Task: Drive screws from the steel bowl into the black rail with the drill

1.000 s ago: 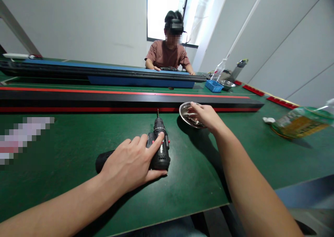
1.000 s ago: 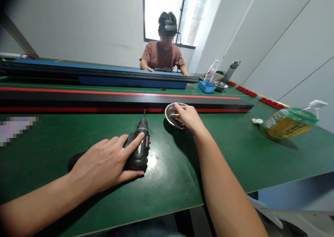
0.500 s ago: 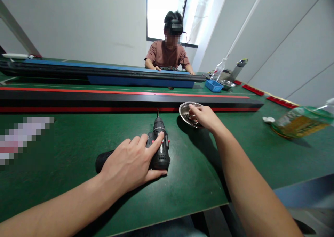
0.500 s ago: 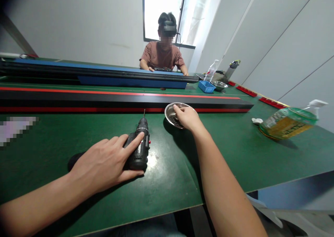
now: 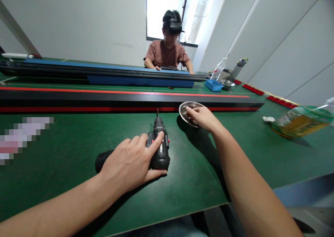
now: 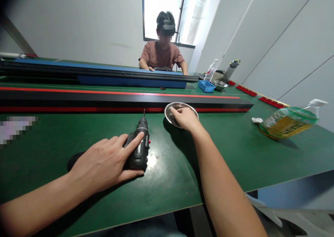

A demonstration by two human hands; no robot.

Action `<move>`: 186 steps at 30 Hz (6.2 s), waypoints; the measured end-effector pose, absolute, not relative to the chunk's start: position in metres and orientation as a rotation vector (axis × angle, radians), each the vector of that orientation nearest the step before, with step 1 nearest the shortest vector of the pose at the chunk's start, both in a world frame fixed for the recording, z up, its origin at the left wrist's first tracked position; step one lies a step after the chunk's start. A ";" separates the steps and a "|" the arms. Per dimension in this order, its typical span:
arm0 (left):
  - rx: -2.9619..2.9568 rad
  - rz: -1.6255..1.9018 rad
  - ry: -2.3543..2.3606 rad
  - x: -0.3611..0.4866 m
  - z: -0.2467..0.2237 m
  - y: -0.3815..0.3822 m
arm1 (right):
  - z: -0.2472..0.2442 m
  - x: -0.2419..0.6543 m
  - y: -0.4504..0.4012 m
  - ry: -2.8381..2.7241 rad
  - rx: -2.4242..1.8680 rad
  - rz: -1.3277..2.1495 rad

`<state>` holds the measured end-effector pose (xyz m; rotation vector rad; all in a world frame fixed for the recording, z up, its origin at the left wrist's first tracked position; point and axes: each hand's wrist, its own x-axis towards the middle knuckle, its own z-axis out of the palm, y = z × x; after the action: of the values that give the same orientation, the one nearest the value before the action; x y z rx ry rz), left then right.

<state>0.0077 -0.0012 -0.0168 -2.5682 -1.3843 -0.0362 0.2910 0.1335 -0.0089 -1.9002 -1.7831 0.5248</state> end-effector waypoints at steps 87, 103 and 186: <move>-2.567 -0.029 -1.375 0.007 -0.019 -0.001 | -0.014 0.291 0.138 -1.577 -1.797 0.766; -2.575 -0.040 -1.375 0.006 -0.019 -0.001 | 0.002 0.300 0.129 -1.726 -2.036 0.260; -2.570 -0.043 -1.374 0.006 -0.020 -0.001 | -0.008 0.288 0.128 -1.616 -1.671 1.053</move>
<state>0.0057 -0.0013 -0.0198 -2.5702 -1.3735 -0.0428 0.2883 0.1280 -0.0078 -1.6710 -1.6158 1.0535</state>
